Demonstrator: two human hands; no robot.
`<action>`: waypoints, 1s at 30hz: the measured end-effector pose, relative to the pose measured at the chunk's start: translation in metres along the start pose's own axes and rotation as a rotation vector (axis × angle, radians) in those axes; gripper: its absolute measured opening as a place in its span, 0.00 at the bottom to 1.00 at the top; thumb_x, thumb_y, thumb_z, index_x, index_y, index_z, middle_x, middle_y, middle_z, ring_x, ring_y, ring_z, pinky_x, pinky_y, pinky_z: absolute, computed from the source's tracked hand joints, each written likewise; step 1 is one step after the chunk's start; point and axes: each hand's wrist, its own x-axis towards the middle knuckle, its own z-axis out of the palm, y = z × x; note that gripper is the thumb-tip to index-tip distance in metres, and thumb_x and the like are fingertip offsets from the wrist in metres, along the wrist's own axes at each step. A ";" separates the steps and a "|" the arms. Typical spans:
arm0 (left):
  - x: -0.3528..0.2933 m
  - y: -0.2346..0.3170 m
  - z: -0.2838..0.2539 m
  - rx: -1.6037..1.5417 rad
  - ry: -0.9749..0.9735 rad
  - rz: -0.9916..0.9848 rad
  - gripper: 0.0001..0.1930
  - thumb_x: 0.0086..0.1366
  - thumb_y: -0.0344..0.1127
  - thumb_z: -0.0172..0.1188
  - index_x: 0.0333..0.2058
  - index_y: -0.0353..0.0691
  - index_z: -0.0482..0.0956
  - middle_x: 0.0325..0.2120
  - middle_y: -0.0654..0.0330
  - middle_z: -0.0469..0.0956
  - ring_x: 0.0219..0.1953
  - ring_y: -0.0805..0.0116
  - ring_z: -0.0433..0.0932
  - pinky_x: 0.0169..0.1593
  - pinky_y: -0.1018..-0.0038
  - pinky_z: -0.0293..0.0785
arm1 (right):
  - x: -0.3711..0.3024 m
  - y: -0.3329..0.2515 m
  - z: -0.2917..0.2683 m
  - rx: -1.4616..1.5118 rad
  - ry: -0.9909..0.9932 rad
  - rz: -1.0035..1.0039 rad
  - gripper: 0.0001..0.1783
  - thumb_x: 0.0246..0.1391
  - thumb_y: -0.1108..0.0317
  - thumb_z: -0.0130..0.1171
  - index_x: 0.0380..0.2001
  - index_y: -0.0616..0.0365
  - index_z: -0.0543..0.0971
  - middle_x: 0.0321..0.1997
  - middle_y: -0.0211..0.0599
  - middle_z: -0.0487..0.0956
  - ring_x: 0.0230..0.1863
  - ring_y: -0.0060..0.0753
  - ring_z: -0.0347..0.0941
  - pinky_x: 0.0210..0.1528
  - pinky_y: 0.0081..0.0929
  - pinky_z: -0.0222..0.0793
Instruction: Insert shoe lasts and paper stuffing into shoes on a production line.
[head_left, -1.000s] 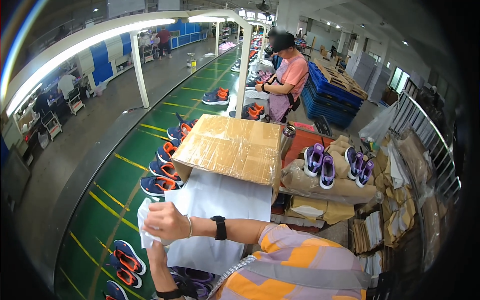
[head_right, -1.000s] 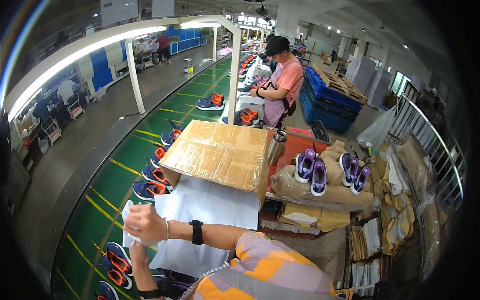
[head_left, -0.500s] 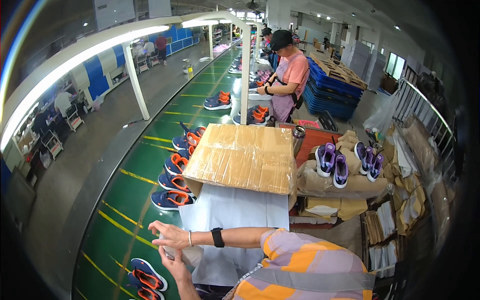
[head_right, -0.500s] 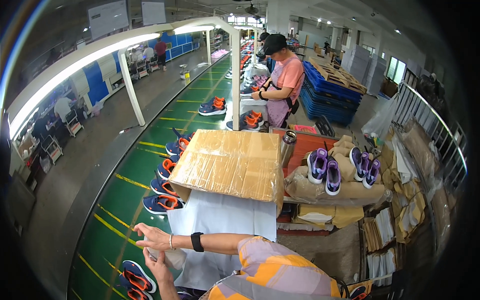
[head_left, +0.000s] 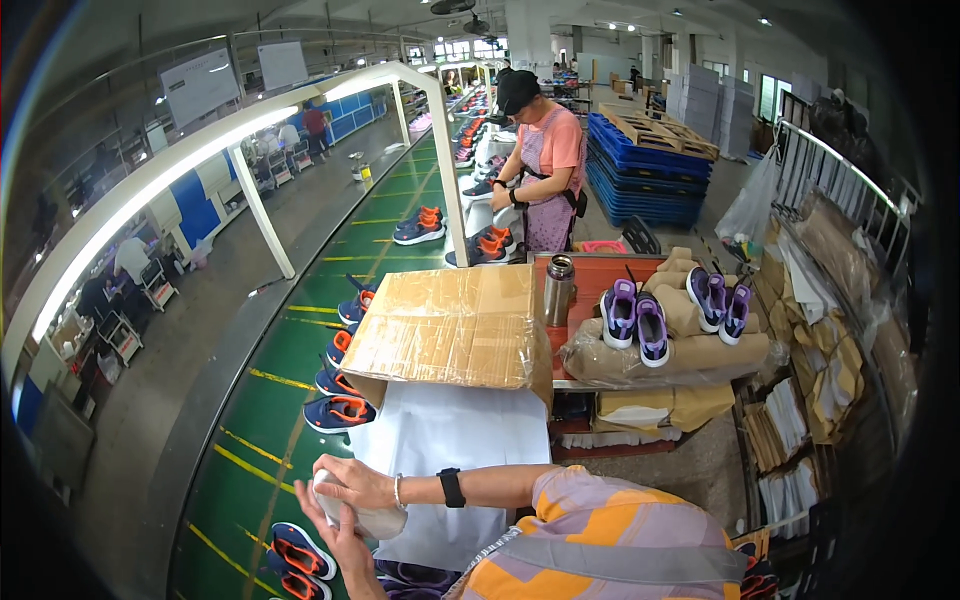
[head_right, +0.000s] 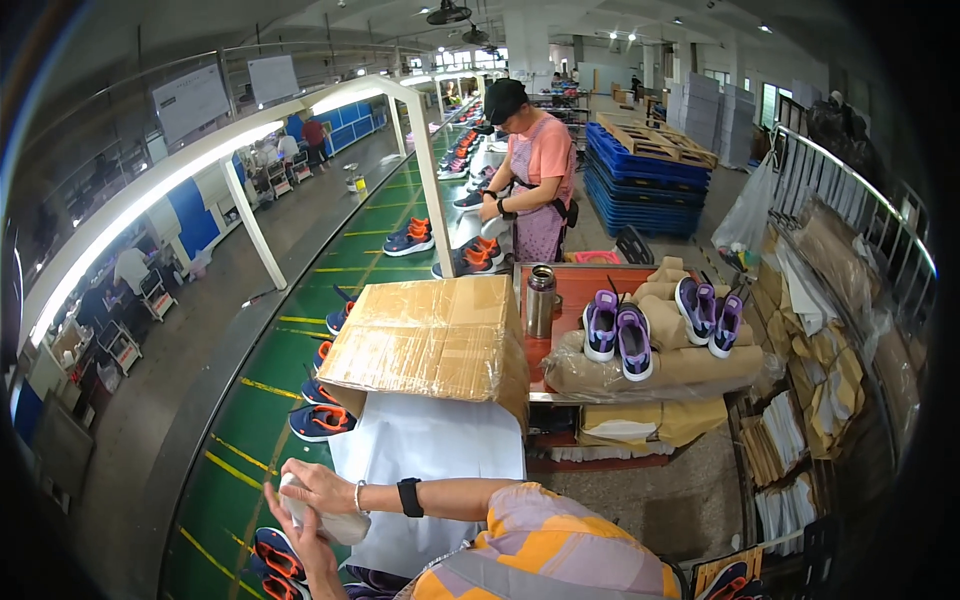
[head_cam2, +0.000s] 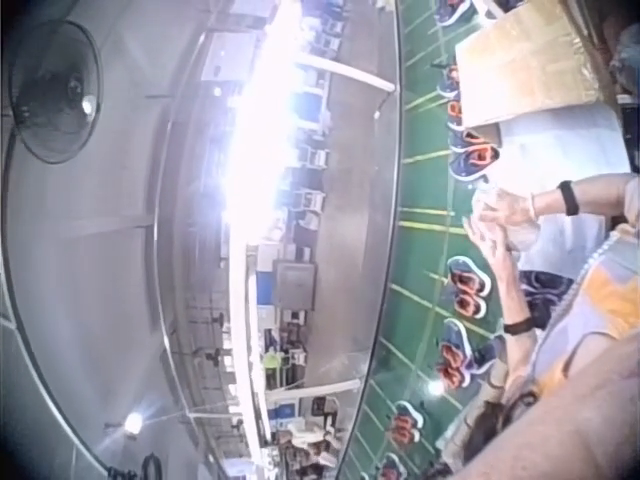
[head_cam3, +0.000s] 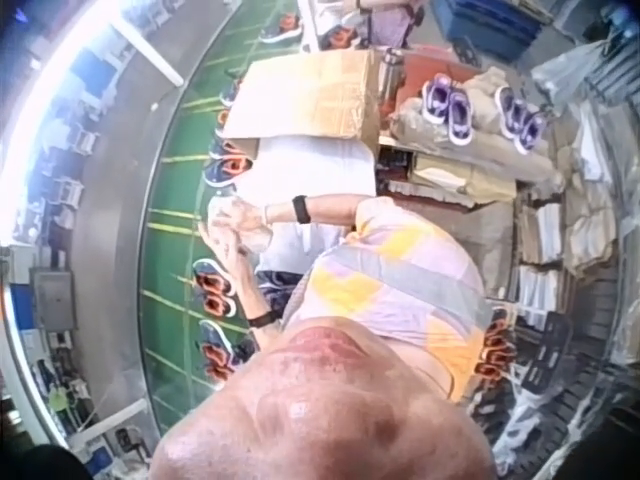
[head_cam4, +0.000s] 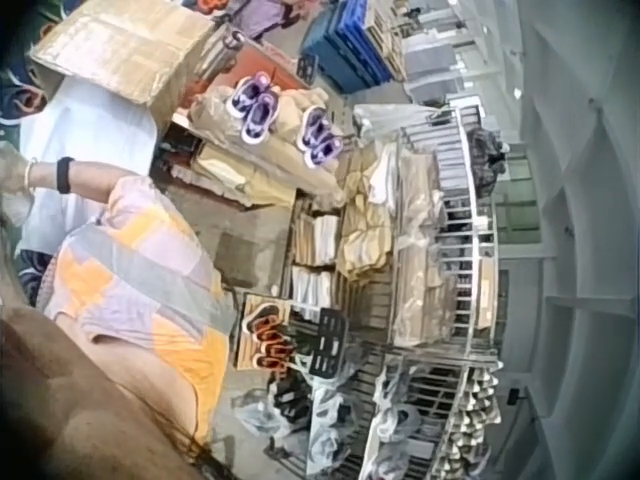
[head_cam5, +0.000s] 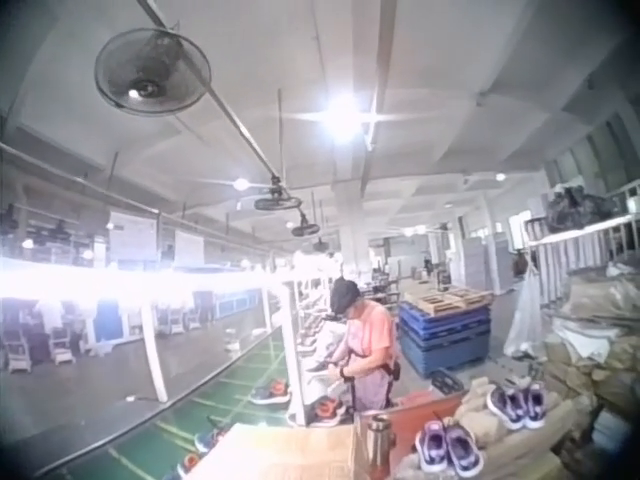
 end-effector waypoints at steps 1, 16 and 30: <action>-0.003 -0.001 -0.003 -0.050 -0.094 -0.101 0.34 0.60 0.26 0.55 0.63 0.40 0.49 0.57 0.56 0.60 0.56 0.63 0.64 0.59 0.71 0.60 | -0.003 -0.005 -0.003 -0.017 -0.029 -0.052 0.28 0.60 0.45 0.44 0.46 0.61 0.63 0.41 0.51 0.72 0.44 0.51 0.72 0.45 0.36 0.67; -0.013 0.002 -0.065 0.240 0.352 0.012 0.23 0.61 0.22 0.52 0.55 0.33 0.61 0.45 0.58 0.70 0.44 0.69 0.71 0.50 0.73 0.69 | 0.009 0.076 -0.035 -0.317 0.037 -0.055 0.24 0.52 0.56 0.57 0.44 0.61 0.65 0.44 0.44 0.66 0.44 0.40 0.68 0.47 0.34 0.67; 0.026 0.016 -0.129 0.190 0.413 -0.027 0.21 0.61 0.21 0.48 0.54 0.31 0.63 0.47 0.55 0.71 0.48 0.66 0.72 0.53 0.70 0.67 | 0.083 0.264 -0.004 -0.977 0.109 0.130 0.36 0.37 0.63 0.64 0.45 0.74 0.61 0.45 0.60 0.61 0.50 0.60 0.59 0.55 0.45 0.58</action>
